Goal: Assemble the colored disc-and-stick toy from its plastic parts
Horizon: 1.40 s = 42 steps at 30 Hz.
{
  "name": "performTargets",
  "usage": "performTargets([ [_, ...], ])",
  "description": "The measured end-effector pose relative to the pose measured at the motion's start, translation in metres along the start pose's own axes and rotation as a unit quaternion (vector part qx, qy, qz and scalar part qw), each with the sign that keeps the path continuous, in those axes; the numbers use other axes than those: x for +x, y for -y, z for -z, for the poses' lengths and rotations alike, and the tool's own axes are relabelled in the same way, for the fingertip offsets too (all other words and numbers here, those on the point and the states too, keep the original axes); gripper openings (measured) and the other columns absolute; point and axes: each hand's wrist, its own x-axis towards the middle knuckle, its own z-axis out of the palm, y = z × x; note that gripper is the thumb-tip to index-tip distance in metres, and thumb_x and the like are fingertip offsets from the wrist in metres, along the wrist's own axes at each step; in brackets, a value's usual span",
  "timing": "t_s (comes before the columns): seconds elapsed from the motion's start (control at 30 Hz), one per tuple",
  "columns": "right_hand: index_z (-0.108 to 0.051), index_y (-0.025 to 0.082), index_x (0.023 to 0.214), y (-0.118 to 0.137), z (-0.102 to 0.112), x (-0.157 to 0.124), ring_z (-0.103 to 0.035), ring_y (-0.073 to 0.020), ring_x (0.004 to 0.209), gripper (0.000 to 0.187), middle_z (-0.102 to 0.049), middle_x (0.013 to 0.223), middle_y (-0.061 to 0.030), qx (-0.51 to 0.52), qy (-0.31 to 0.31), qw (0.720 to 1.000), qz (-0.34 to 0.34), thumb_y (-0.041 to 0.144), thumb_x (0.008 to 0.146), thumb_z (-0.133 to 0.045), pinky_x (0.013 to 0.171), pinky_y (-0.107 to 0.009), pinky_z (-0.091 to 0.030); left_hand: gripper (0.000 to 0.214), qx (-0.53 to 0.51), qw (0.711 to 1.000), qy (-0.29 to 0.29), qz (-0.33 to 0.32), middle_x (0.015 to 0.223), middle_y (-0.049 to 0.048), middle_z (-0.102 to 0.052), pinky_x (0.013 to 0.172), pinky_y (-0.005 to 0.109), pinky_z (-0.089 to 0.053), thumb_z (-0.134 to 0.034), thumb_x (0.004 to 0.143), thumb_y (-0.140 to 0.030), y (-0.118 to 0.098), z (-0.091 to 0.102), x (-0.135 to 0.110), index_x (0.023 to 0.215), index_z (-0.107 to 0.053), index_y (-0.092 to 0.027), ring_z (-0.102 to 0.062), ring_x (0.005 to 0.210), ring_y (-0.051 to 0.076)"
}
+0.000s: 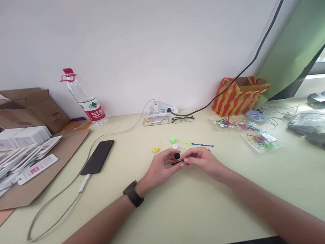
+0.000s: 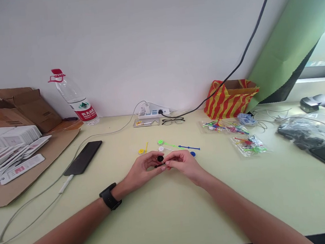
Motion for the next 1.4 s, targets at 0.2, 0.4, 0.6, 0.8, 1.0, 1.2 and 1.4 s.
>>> performTargets([
  [0.2,-0.083,0.023,0.097,-0.001,-0.001,0.001,-0.071,-0.0215,0.101,0.027,-0.078,0.107,-0.0066,0.046,-0.004,0.999,0.011,0.042,0.078,-0.085,0.099,-0.041,-0.053,0.039,-0.020,1.000,-0.008,-0.009,0.113,0.0114,-0.076,0.099,0.044,-0.061,-0.076,0.092,-0.041,-0.001,-0.002,0.002,0.122,-0.070,-0.018,-0.074,0.105,0.025],
  [0.4,-0.083,0.021,0.092,-0.002,-0.005,-0.001,-0.067,-0.0152,0.081,0.023,-0.076,0.093,-0.0042,0.051,-0.024,0.998,0.025,0.038,0.077,-0.087,0.084,-0.035,-0.055,0.043,-0.029,0.999,-0.010,-0.020,0.111,0.0111,-0.076,0.093,0.041,-0.062,-0.082,0.086,-0.040,0.000,-0.002,0.002,0.121,-0.070,-0.016,-0.075,0.095,0.023],
  [0.6,-0.079,0.020,0.085,-0.004,-0.009,-0.003,-0.069,-0.0178,0.081,0.028,-0.076,0.087,-0.0038,0.060,-0.052,0.996,0.048,0.039,0.070,-0.092,0.080,-0.035,-0.057,0.036,-0.035,0.999,0.022,-0.035,0.112,0.0124,-0.077,0.098,0.041,-0.059,-0.076,0.092,-0.039,-0.002,-0.004,-0.001,0.119,-0.072,-0.015,-0.075,0.102,0.026],
  [0.8,-0.073,0.020,0.085,-0.003,-0.010,-0.003,-0.066,-0.0168,0.073,0.030,-0.073,0.081,-0.0028,-0.004,-0.057,0.994,0.088,0.043,0.074,-0.089,0.075,-0.035,-0.055,0.032,-0.032,0.998,0.024,-0.041,0.115,0.0128,-0.077,0.096,0.040,-0.059,-0.072,0.096,-0.036,-0.003,-0.005,-0.001,0.121,-0.074,-0.016,-0.074,0.105,0.027],
  [1.0,-0.071,0.020,0.086,-0.001,-0.009,-0.004,-0.062,-0.0176,0.073,0.021,-0.071,0.081,-0.0036,-0.126,-0.065,0.982,0.128,0.040,0.086,-0.076,0.068,-0.032,-0.050,0.030,0.006,0.999,-0.015,-0.039,0.111,0.0110,-0.078,0.093,0.038,-0.058,-0.073,0.094,-0.036,-0.002,-0.003,-0.001,0.117,-0.075,-0.017,-0.073,0.103,0.026],
  [1.2,-0.071,0.020,0.094,0.003,-0.009,-0.008,-0.064,-0.0193,0.077,0.017,-0.072,0.087,-0.0052,-0.167,-0.073,0.970,0.162,0.037,0.091,-0.068,0.068,-0.032,-0.051,0.029,0.019,0.998,-0.038,-0.035,0.106,0.0101,-0.078,0.092,0.037,-0.058,-0.075,0.091,-0.035,-0.002,-0.001,-0.001,0.114,-0.075,-0.017,-0.073,0.099,0.024],
  [1.4,-0.070,0.021,0.093,0.006,-0.011,-0.010,-0.062,-0.0177,0.073,0.014,-0.070,0.082,-0.0032,-0.196,-0.094,0.959,0.181,0.034,0.091,-0.067,0.064,-0.031,-0.050,0.028,0.018,0.999,-0.032,-0.041,0.101,0.0098,-0.078,0.087,0.036,-0.059,-0.076,0.091,-0.037,-0.005,-0.002,-0.001,0.110,-0.075,-0.016,-0.073,0.093,0.022],
])
